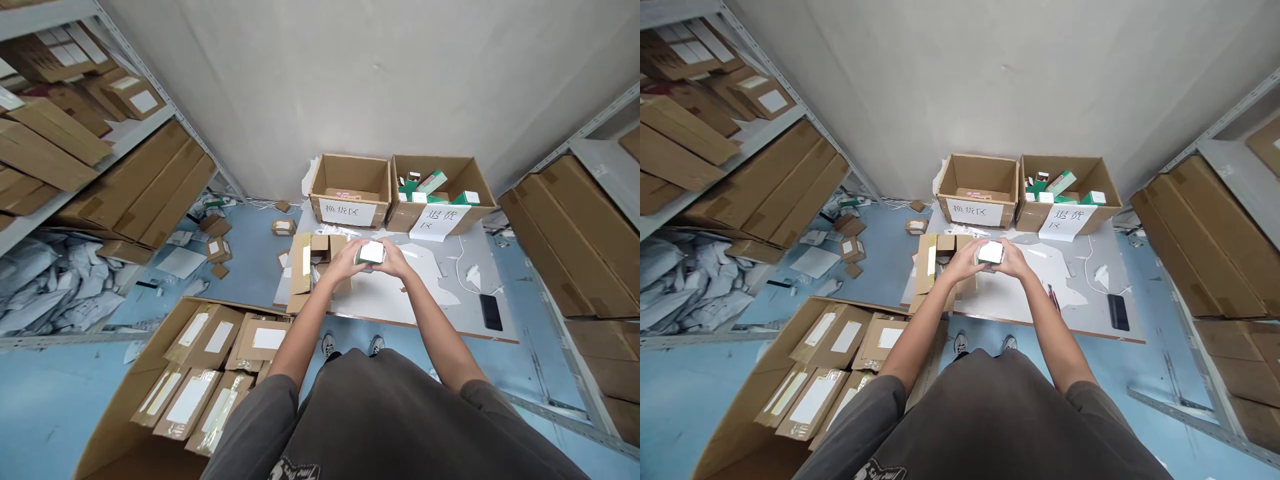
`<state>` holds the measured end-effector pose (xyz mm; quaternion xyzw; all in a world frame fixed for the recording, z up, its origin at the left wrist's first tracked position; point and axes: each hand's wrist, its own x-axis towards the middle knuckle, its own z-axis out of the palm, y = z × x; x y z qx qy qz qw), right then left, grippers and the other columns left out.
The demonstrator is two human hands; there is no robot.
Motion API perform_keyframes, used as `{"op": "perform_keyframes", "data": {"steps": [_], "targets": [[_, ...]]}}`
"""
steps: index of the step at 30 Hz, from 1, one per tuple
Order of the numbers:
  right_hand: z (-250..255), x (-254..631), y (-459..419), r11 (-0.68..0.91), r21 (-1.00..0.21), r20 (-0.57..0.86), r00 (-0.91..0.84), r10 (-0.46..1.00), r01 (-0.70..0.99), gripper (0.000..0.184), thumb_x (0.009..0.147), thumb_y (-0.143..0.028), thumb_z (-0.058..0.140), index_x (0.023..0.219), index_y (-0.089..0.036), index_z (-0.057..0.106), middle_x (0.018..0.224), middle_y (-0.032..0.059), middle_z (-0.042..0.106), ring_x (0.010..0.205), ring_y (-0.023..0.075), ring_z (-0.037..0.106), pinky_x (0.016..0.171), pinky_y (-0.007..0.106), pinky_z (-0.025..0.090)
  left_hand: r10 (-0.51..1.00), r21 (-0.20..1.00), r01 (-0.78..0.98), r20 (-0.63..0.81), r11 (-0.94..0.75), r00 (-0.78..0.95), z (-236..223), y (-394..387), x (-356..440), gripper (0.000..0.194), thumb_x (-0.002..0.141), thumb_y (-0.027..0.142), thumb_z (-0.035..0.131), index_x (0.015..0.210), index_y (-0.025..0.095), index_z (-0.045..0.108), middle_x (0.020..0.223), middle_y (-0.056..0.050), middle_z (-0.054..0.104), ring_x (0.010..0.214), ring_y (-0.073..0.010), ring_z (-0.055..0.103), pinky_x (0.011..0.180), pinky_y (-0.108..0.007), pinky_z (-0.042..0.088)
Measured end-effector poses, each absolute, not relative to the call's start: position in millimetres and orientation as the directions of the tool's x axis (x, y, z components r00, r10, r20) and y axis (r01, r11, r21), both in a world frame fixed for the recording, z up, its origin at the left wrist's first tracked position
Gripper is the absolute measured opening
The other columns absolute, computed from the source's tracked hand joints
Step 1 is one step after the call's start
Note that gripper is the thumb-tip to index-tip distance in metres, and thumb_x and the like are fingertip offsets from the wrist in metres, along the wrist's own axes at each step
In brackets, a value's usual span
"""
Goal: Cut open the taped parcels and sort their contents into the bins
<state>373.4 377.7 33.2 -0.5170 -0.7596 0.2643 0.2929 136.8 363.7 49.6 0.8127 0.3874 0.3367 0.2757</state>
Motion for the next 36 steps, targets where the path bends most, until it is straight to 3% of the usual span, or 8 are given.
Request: {"op": "perform_keyframes", "data": {"steps": [6, 11, 16, 23, 27, 30, 33, 36], "targets": [[61.1, 340.6, 394.8, 0.350, -0.722, 0.175, -0.332, 0.927, 0.597, 0.066, 0.061, -0.040, 0.087, 0.118, -0.027, 0.056, 0.107, 0.0034, 0.070, 0.091, 0.0280, 0.066, 0.077, 0.038, 0.053, 0.867, 0.727, 0.486, 0.330, -0.485, 0.373, 67.1, 359.9, 89.0, 0.079, 0.090, 0.039, 0.076, 0.162, 0.028, 0.045, 0.164, -0.011, 0.051, 0.151, -0.0327, 0.049, 0.125, -0.051, 0.044], [57.4, 309.3, 400.9, 0.347, -0.736, 0.157, -0.352, 0.923, 0.581, 0.068, 0.058, -0.038, 0.086, 0.117, -0.027, 0.055, 0.103, 0.0019, 0.070, 0.088, 0.0264, 0.063, 0.075, 0.035, 0.050, 0.965, 0.761, 0.594, 0.201, -0.261, 0.167, 35.0, 346.7, 27.4, 0.069, 0.095, 0.028, 0.057, 0.162, 0.024, 0.044, 0.165, -0.012, 0.051, 0.152, -0.0307, 0.049, 0.127, -0.052, 0.041], [48.2, 279.1, 398.8, 0.367, -0.748, 0.152, -0.395, 0.906, 0.552, 0.066, 0.058, -0.037, 0.084, 0.116, -0.027, 0.056, 0.103, 0.0013, 0.070, 0.088, 0.0254, 0.062, 0.076, 0.034, 0.049, 0.992, 0.687, 0.717, 0.064, -0.120, 0.105, -17.5, 331.1, -10.0, 0.075, 0.087, 0.027, 0.065, 0.159, 0.021, 0.048, 0.161, -0.016, 0.052, 0.153, -0.0337, 0.047, 0.128, -0.055, 0.039], [35.3, 239.4, 392.7, 0.322, -0.803, 0.099, -0.420, 0.902, 0.501, 0.065, 0.056, -0.038, 0.081, 0.115, -0.026, 0.057, 0.103, 0.0023, 0.071, 0.089, 0.0263, 0.064, 0.076, 0.036, 0.050, 0.969, 0.548, 0.804, -0.200, 0.232, -0.144, -61.9, 305.0, -18.6, 0.093, 0.071, 0.039, 0.088, 0.154, 0.024, 0.049, 0.175, -0.023, 0.030, 0.161, -0.0502, 0.026, 0.119, -0.067, 0.040], [32.8, 238.8, 387.4, 0.305, -0.808, 0.087, -0.410, 0.908, 0.503, 0.063, 0.056, -0.039, 0.081, 0.114, -0.026, 0.057, 0.101, 0.0027, 0.071, 0.087, 0.0257, 0.063, 0.074, 0.036, 0.050, 0.981, 0.593, 0.783, -0.156, 0.185, -0.113, -61.8, 298.5, -15.5, 0.092, 0.074, 0.039, 0.087, 0.155, 0.025, 0.048, 0.173, -0.023, 0.035, 0.163, -0.0486, 0.024, 0.123, -0.068, 0.036], [35.7, 251.9, 383.6, 0.276, -0.810, 0.075, -0.376, 0.924, 0.517, 0.065, 0.057, -0.038, 0.081, 0.115, -0.026, 0.056, 0.099, 0.0021, 0.071, 0.084, 0.0245, 0.063, 0.073, 0.035, 0.050, 0.997, 0.690, 0.721, 0.021, -0.070, 0.076, -51.6, 307.8, 3.5, 0.097, 0.076, 0.036, 0.085, 0.162, 0.023, 0.041, 0.172, -0.020, 0.037, 0.163, -0.0406, 0.029, 0.129, -0.060, 0.033], [41.7, 269.9, 381.4, 0.260, -0.814, 0.085, -0.337, 0.938, 0.519, 0.065, 0.057, -0.037, 0.081, 0.116, -0.025, 0.056, 0.096, 0.0004, 0.069, 0.083, 0.0235, 0.062, 0.073, 0.034, 0.050, 0.960, 0.780, 0.567, 0.156, -0.265, 0.234, -38.7, 327.8, 36.7, 0.102, 0.078, 0.038, 0.084, 0.166, 0.022, 0.034, 0.170, -0.019, 0.041, 0.158, -0.0359, 0.040, 0.128, -0.054, 0.037], [50.1, 289.8, 381.6, 0.252, -0.813, 0.105, -0.294, 0.950, 0.524, 0.066, 0.057, -0.038, 0.083, 0.115, -0.026, 0.056, 0.097, 0.0001, 0.069, 0.083, 0.0232, 0.061, 0.073, 0.033, 0.049, 0.954, 0.829, 0.487, 0.167, -0.273, 0.250, -24.3, 350.0, 69.4, 0.097, 0.079, 0.039, 0.083, 0.163, 0.020, 0.038, 0.160, -0.020, 0.053, 0.150, -0.0366, 0.051, 0.122, -0.055, 0.044]]}}
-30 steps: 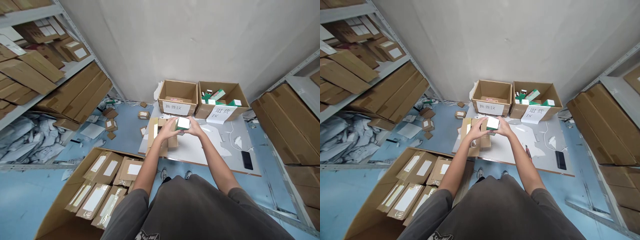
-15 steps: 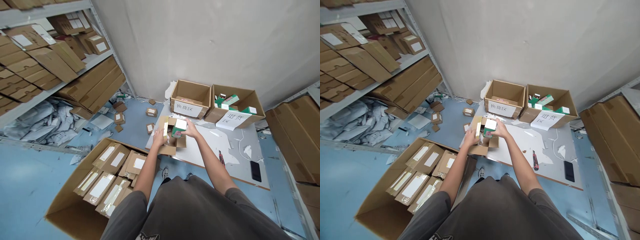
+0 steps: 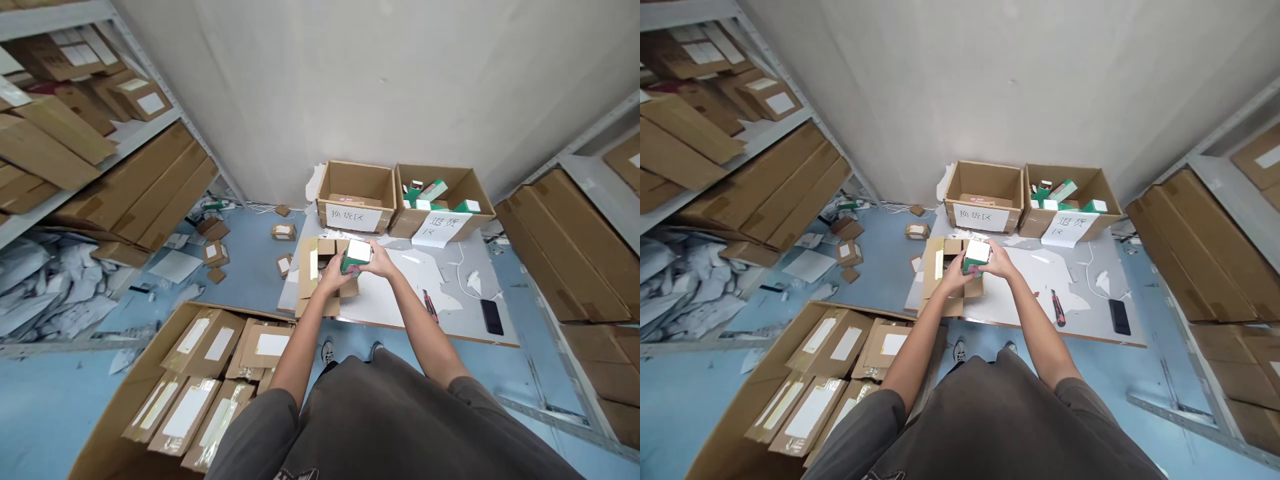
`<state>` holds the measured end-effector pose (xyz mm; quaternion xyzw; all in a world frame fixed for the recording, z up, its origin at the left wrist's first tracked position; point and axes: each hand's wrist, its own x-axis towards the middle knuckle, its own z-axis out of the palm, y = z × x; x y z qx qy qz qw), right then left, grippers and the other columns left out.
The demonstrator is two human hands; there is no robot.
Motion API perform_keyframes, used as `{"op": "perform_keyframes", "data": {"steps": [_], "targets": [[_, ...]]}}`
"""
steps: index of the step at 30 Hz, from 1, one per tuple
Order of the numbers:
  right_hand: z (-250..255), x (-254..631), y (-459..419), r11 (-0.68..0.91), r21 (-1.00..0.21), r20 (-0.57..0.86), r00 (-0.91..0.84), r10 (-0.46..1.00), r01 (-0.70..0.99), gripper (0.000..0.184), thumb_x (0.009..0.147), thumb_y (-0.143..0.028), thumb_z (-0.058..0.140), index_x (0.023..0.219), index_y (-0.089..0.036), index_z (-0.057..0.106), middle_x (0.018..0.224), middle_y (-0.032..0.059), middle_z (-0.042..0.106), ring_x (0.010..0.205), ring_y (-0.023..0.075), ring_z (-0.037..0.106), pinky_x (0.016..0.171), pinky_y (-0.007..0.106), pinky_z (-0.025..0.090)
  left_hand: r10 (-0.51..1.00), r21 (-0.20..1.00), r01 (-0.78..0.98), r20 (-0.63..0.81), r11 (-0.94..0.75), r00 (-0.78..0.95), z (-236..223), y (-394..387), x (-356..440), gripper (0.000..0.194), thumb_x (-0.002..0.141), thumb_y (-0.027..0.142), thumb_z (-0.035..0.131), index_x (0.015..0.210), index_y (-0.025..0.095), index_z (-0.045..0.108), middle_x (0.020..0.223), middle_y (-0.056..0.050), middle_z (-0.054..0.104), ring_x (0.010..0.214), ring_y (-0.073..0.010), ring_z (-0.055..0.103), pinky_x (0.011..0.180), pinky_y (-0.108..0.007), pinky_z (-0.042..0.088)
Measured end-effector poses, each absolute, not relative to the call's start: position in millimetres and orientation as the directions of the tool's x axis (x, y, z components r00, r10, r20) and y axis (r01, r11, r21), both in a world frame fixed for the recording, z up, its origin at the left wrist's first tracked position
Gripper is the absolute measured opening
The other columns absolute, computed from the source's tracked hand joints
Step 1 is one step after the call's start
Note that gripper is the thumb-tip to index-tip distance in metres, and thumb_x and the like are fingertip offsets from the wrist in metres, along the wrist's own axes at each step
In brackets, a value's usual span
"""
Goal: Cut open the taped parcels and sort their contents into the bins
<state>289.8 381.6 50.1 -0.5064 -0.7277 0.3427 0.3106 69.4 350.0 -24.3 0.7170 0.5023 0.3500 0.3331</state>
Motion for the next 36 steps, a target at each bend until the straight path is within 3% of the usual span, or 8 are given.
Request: {"op": "perform_keyframes", "data": {"steps": [4, 10, 14, 20, 28, 36], "targets": [[63.7, 319.5, 385.2, 0.260, -0.797, 0.145, -0.245, 0.959, 0.546, 0.066, 0.058, -0.039, 0.085, 0.116, -0.027, 0.056, 0.101, 0.0001, 0.071, 0.086, 0.0237, 0.063, 0.075, 0.033, 0.050, 0.940, 0.834, 0.462, 0.174, -0.300, 0.295, 1.8, 374.6, 98.2, 0.094, 0.074, 0.036, 0.088, 0.157, 0.021, 0.046, 0.155, -0.018, 0.059, 0.144, -0.0372, 0.056, 0.119, -0.054, 0.047], [86.2, 374.5, 404.0, 0.241, -0.782, 0.201, -0.133, 0.971, 0.575, 0.068, 0.060, -0.042, 0.090, 0.117, -0.028, 0.056, 0.106, 0.0025, 0.073, 0.094, 0.0276, 0.067, 0.080, 0.036, 0.052, 0.857, 0.769, 0.404, 0.358, -0.496, 0.371, 49.7, 417.8, 149.5, 0.083, 0.080, 0.032, 0.084, 0.155, 0.024, 0.049, 0.147, -0.013, 0.064, 0.138, -0.0328, 0.059, 0.119, -0.051, 0.047], [100.8, 429.7, 437.1, 0.244, -0.759, 0.246, -0.081, 0.966, 0.603, 0.072, 0.061, -0.039, 0.089, 0.124, -0.028, 0.056, 0.110, 0.0027, 0.073, 0.097, 0.0290, 0.067, 0.082, 0.037, 0.052, 0.830, 0.743, 0.398, 0.384, -0.538, 0.405, 67.2, 464.5, 208.7, 0.085, 0.079, 0.029, 0.083, 0.156, 0.028, 0.048, 0.143, -0.010, 0.066, 0.133, -0.0311, 0.062, 0.118, -0.049, 0.048], [118.8, 542.1, 520.2, 0.313, -0.698, 0.348, -0.076, 0.934, 0.644, 0.076, 0.063, -0.039, 0.087, 0.131, -0.026, 0.055, 0.120, 0.0055, 0.071, 0.103, 0.0311, 0.067, 0.086, 0.038, 0.053, 0.809, 0.715, 0.394, 0.436, -0.578, 0.395, 78.8, 555.6, 325.5, 0.086, 0.078, 0.028, 0.081, 0.157, 0.026, 0.046, 0.145, -0.011, 0.064, 0.137, -0.0315, 0.060, 0.119, -0.047, 0.047], [135.2, 681.9, 641.8, 0.296, -0.671, 0.378, -0.030, 0.925, 0.680, 0.075, 0.065, -0.038, 0.087, 0.132, -0.027, 0.055, 0.121, 0.0060, 0.072, 0.103, 0.0311, 0.067, 0.085, 0.037, 0.052, 0.787, 0.702, 0.373, 0.463, -0.606, 0.408, 99.1, 680.8, 476.2, 0.086, 0.083, 0.028, 0.080, 0.161, 0.027, 0.042, 0.147, -0.012, 0.063, 0.136, -0.0321, 0.061, 0.117, -0.049, 0.049], [101.3, 762.1, 746.9, 0.293, -0.693, 0.355, -0.042, 0.934, 0.658, 0.078, 0.065, -0.034, 0.086, 0.136, -0.023, 0.056, 0.125, 0.0086, 0.071, 0.111, 0.0330, 0.068, 0.095, 0.044, 0.055, 0.821, 0.744, 0.377, 0.403, -0.551, 0.406, 70.7, 782.1, 560.0, 0.086, 0.082, 0.023, 0.080, 0.159, 0.024, 0.043, 0.149, -0.013, 0.063, 0.141, -0.0342, 0.058, 0.118, -0.051, 0.049]]}}
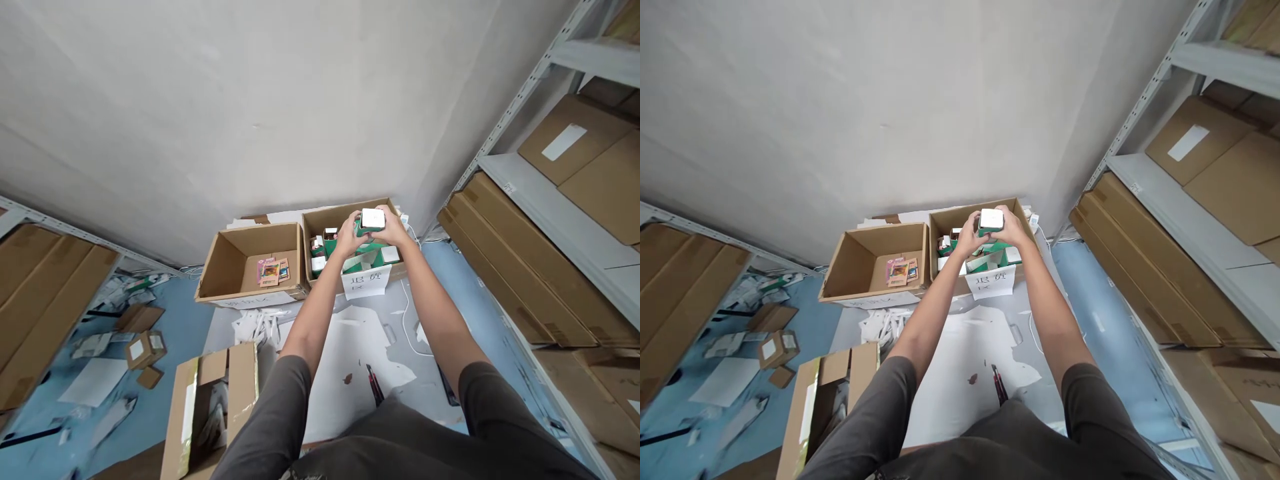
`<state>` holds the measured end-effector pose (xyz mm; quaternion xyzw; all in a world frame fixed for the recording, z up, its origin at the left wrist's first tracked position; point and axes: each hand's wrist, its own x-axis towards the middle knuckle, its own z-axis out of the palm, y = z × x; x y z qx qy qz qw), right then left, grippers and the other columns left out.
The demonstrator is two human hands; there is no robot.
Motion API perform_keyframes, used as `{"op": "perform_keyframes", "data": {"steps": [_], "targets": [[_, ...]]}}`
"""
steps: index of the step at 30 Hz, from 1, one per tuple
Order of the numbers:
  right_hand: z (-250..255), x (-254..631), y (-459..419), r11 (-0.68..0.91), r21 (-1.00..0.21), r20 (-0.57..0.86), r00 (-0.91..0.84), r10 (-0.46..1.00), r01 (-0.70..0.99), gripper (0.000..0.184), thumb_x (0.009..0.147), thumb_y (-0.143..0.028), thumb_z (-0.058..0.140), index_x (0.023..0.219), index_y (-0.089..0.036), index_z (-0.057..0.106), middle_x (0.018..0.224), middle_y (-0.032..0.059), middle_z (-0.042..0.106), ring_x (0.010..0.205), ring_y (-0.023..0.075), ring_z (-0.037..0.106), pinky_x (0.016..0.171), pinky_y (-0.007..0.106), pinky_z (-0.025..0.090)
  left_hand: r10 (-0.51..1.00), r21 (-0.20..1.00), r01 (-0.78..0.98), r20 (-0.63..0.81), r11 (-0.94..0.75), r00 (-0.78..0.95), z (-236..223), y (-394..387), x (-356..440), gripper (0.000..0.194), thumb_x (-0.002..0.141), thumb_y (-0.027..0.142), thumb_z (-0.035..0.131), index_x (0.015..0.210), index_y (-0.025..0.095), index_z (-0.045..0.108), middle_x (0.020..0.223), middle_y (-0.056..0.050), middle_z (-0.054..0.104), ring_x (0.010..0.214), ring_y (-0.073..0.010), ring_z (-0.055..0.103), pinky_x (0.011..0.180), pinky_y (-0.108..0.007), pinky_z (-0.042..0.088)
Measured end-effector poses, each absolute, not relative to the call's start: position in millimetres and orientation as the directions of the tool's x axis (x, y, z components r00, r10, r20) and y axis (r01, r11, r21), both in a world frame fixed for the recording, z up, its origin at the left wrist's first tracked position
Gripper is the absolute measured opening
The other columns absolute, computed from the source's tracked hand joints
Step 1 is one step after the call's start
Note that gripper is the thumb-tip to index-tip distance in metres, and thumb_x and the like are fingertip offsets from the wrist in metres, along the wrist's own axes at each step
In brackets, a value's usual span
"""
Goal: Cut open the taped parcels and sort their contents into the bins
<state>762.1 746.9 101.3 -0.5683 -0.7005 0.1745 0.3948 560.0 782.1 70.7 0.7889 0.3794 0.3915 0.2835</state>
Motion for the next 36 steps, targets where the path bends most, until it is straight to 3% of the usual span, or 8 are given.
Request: {"op": "perform_keyframes", "data": {"steps": [2, 5, 8, 15, 21, 28, 36], "targets": [[89.7, 774.9, 769.2, 0.303, -0.703, 0.359, -0.047, 0.932, 0.643, 0.088, 0.065, -0.033, 0.087, 0.145, -0.023, 0.054, 0.138, 0.0114, 0.067, 0.125, 0.0354, 0.065, 0.107, 0.049, 0.053, 0.824, 0.747, 0.391, 0.371, -0.539, 0.428, 63.1, 800.7, 573.3, 0.086, 0.084, 0.025, 0.078, 0.161, 0.023, 0.040, 0.153, -0.014, 0.060, 0.144, -0.0344, 0.056, 0.119, -0.052, 0.048], [76.6, 790.6, 791.3, 0.305, -0.702, 0.362, -0.046, 0.931, 0.644, 0.109, 0.064, -0.034, 0.090, 0.162, -0.023, 0.042, 0.162, 0.0149, 0.050, 0.152, 0.0382, 0.045, 0.125, 0.055, 0.039, 0.818, 0.730, 0.412, 0.353, -0.545, 0.455, 55.1, 819.0, 586.8, 0.089, 0.086, 0.028, 0.076, 0.165, 0.021, 0.035, 0.165, -0.017, 0.049, 0.153, -0.0345, 0.047, 0.125, -0.053, 0.042], [69.2, 802.5, 794.9, 0.299, -0.690, 0.355, -0.051, 0.933, 0.659, 0.118, 0.069, -0.036, 0.090, 0.170, -0.025, 0.031, 0.171, 0.0142, 0.039, 0.162, 0.0378, 0.031, 0.131, 0.060, 0.029, 0.816, 0.717, 0.420, 0.374, -0.555, 0.441, 49.1, 822.8, 588.8, 0.090, 0.087, 0.029, 0.077, 0.166, 0.023, 0.034, 0.170, -0.016, 0.043, 0.159, -0.0332, 0.040, 0.129, -0.055, 0.036], [67.8, 804.3, 763.1, 0.306, -0.641, 0.380, -0.056, 0.923, 0.704, 0.101, 0.083, -0.041, 0.081, 0.171, -0.030, 0.033, 0.175, 0.0110, 0.035, 0.163, 0.0374, 0.029, 0.133, 0.064, 0.026, 0.816, 0.683, 0.457, 0.405, -0.570, 0.413, 48.3, 797.7, 559.0, 0.084, 0.093, 0.030, 0.072, 0.168, 0.025, 0.034, 0.169, -0.014, 0.045, 0.160, -0.0313, 0.037, 0.131, -0.058, 0.033], [87.5, 772.8, 719.4, 0.267, -0.562, 0.357, -0.061, 0.932, 0.783, 0.092, 0.089, -0.044, 0.074, 0.170, -0.028, 0.035, 0.177, 0.0116, 0.031, 0.164, 0.0359, 0.028, 0.132, 0.062, 0.027, 0.847, 0.613, 0.585, 0.376, -0.531, 0.375, 78.7, 753.4, 500.2, 0.080, 0.093, 0.027, 0.069, 0.167, 0.025, 0.038, 0.174, -0.013, 0.036, 0.164, -0.0325, 0.030, 0.133, -0.055, 0.031], [123.6, 696.6, 652.6, 0.336, -0.490, 0.423, -0.118, 0.898, 0.804, 0.087, 0.092, -0.043, 0.071, 0.170, -0.028, 0.036, 0.177, 0.0116, 0.030, 0.164, 0.0352, 0.028, 0.130, 0.060, 0.034, 0.843, 0.537, 0.660, 0.433, -0.525, 0.318, 110.8, 676.2, 402.4, 0.080, 0.094, 0.026, 0.066, 0.168, 0.026, 0.036, 0.176, -0.010, 0.033, 0.166, -0.0326, 0.024, 0.135, -0.055, 0.027], [131.2, 579.1, 580.7, 0.463, -0.391, 0.440, -0.280, 0.853, 0.795, 0.088, 0.093, -0.043, 0.071, 0.171, -0.028, 0.032, 0.177, 0.0137, 0.028, 0.163, 0.0398, 0.028, 0.129, 0.067, 0.030, 0.882, 0.496, 0.767, 0.432, -0.408, 0.189, 115.4, 567.4, 266.1, 0.079, 0.094, 0.027, 0.069, 0.167, 0.027, 0.039, 0.177, -0.010, 0.032, 0.166, -0.0355, 0.022, 0.134, -0.056, 0.028]]}}
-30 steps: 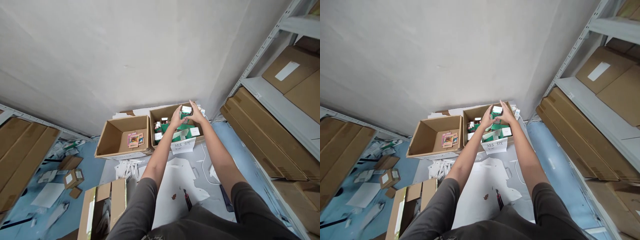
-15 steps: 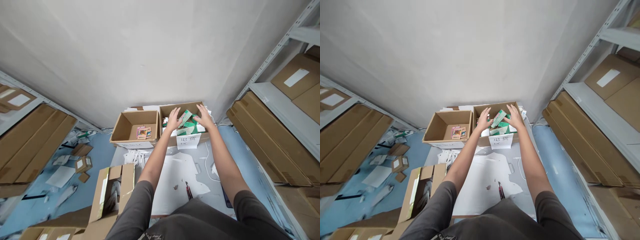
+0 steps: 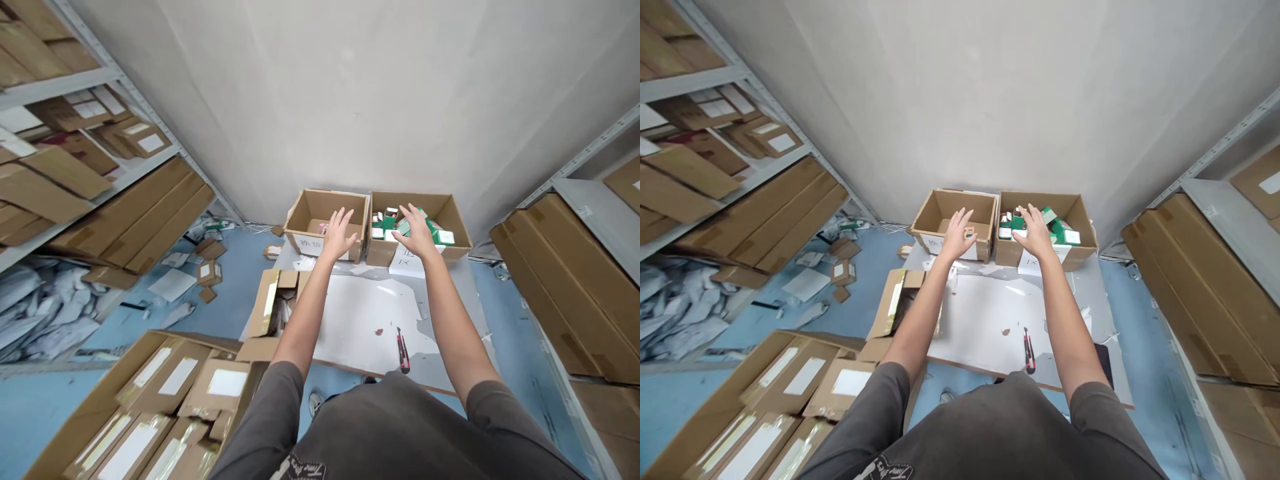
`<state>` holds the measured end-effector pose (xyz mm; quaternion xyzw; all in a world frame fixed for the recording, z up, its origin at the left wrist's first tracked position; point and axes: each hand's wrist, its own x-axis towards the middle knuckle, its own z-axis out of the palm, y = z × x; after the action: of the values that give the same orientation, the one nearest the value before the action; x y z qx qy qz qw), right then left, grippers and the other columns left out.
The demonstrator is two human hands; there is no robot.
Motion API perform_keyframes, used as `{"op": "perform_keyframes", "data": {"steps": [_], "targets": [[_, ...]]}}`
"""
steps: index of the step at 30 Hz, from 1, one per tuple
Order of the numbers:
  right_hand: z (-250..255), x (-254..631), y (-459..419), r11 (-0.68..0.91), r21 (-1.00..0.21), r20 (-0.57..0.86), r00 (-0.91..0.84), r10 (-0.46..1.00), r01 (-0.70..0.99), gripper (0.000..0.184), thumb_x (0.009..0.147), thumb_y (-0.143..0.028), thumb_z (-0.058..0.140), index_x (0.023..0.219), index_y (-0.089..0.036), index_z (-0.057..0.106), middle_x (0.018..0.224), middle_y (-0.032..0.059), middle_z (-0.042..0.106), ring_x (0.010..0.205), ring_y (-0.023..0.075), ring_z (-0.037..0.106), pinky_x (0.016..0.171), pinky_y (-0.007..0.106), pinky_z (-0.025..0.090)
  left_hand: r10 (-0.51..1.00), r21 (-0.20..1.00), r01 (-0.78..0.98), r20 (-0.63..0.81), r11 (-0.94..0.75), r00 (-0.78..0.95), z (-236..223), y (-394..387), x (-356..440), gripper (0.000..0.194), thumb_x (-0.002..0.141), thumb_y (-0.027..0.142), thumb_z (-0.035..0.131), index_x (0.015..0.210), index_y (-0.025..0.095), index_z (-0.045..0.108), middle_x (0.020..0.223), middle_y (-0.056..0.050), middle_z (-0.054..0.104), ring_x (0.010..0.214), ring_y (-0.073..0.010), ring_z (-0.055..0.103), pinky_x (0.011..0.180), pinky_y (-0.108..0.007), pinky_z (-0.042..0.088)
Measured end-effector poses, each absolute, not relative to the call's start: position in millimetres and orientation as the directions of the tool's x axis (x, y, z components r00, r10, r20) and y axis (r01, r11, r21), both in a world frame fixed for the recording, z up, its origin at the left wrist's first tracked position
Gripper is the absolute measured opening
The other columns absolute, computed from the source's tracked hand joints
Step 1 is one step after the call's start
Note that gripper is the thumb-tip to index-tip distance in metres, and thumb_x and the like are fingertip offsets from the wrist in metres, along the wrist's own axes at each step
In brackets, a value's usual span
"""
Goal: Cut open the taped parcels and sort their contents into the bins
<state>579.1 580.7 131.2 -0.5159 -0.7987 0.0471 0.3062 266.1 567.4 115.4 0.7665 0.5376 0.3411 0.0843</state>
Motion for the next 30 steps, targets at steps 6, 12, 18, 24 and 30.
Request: {"op": "perform_keyframes", "data": {"steps": [6, 12, 18, 24, 30], "targets": [[111.2, 479.4, 509.6, 0.495, -0.378, 0.379, -0.358, 0.854, 0.782, 0.090, 0.092, -0.045, 0.073, 0.171, -0.025, 0.034, 0.176, 0.0148, 0.029, 0.162, 0.0400, 0.029, 0.129, 0.065, 0.032, 0.911, 0.499, 0.808, 0.399, -0.314, 0.108, 100.4, 477.9, 156.1, 0.083, 0.093, 0.031, 0.070, 0.169, 0.027, 0.036, 0.179, -0.009, 0.028, 0.166, -0.0360, 0.021, 0.134, -0.058, 0.027], [85.0, 390.8, 433.7, 0.456, -0.423, 0.289, -0.360, 0.887, 0.783, 0.089, 0.094, -0.050, 0.072, 0.171, -0.026, 0.035, 0.176, 0.0151, 0.029, 0.161, 0.0399, 0.030, 0.128, 0.064, 0.035, 0.944, 0.507, 0.830, 0.323, -0.233, 0.068, 71.4, 392.7, 74.2, 0.081, 0.093, 0.032, 0.069, 0.168, 0.026, 0.038, 0.179, -0.009, 0.028, 0.167, -0.0367, 0.021, 0.134, -0.059, 0.027], [70.1, 326.5, 388.9, 0.485, -0.468, 0.235, -0.425, 0.874, 0.739, 0.086, 0.094, -0.051, 0.072, 0.169, -0.027, 0.039, 0.176, 0.0160, 0.031, 0.160, 0.0407, 0.033, 0.127, 0.064, 0.036, 0.970, 0.498, 0.856, 0.244, -0.136, 0.012, 51.0, 331.3, 22.7, 0.079, 0.092, 0.031, 0.070, 0.166, 0.025, 0.043, 0.179, -0.011, 0.027, 0.166, -0.0376, 0.022, 0.134, -0.059, 0.027], [47.2, 283.7, 362.7, 0.538, -0.504, 0.200, -0.514, 0.834, 0.676, 0.084, 0.094, -0.050, 0.072, 0.168, -0.028, 0.039, 0.176, 0.0149, 0.030, 0.161, 0.0407, 0.031, 0.127, 0.065, 0.035, 0.990, 0.445, 0.895, 0.137, -0.035, -0.030, 30.8, 276.8, 1.4, 0.075, 0.092, 0.030, 0.073, 0.163, 0.027, 0.048, 0.179, -0.009, 0.027, 0.166, -0.0382, 0.022, 0.134, -0.057, 0.029], [24.1, 259.9, 328.7, 0.531, -0.502, 0.104, -0.562, 0.820, 0.683, 0.083, 0.095, -0.044, 0.073, 0.168, -0.024, 0.040, 0.175, 0.0184, 0.032, 0.161, 0.0390, 0.031, 0.127, 0.058, 0.036, 1.000, 0.384, 0.923, 0.014, -0.024, 0.020, 6.2, 245.8, 6.0, 0.071, 0.090, 0.027, 0.073, 0.158, 0.026, 0.055, 0.179, -0.010, 0.026, 0.166, -0.0384, 0.021, 0.134, -0.059, 0.027]]}}
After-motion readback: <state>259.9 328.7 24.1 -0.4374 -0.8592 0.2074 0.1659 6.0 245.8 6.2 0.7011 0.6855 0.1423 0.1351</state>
